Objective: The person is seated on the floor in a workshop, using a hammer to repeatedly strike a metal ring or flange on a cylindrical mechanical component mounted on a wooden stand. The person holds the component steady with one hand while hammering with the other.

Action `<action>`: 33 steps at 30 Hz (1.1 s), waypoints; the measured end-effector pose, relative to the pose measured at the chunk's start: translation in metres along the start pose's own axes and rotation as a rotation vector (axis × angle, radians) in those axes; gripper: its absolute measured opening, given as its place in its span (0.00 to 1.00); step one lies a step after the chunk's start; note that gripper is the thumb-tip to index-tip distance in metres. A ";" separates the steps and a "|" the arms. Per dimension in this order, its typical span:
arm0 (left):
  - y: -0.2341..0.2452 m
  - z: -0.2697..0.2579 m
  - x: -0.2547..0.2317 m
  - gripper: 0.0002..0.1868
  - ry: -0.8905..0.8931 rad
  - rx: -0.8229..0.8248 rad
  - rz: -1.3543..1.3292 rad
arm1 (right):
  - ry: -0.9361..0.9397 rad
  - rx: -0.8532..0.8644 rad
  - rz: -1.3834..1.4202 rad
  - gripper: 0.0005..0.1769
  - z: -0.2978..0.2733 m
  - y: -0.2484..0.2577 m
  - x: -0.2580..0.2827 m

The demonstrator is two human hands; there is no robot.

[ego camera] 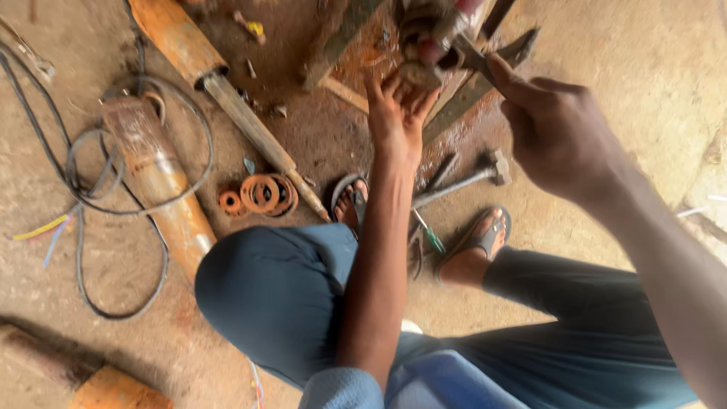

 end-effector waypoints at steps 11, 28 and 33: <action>0.000 0.004 -0.002 0.46 -0.006 0.047 0.022 | 0.046 -0.236 0.212 0.22 -0.002 0.014 0.002; -0.034 -0.040 -0.045 0.26 -0.439 -0.059 0.820 | -0.697 -0.532 1.309 0.16 -0.102 -0.175 0.026; -0.037 -0.049 -0.049 0.26 -0.391 -0.112 0.879 | -0.571 -0.511 1.207 0.15 -0.087 -0.197 0.039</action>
Point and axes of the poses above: each hand's wrist, its own z-axis towards the middle knuckle, its own y-axis out of the back of the hand, x = y × z, the point moved 4 cm from there along z, towards the middle knuckle, and after that the axes turned 8 degrees about y, right-handed, at the moved point
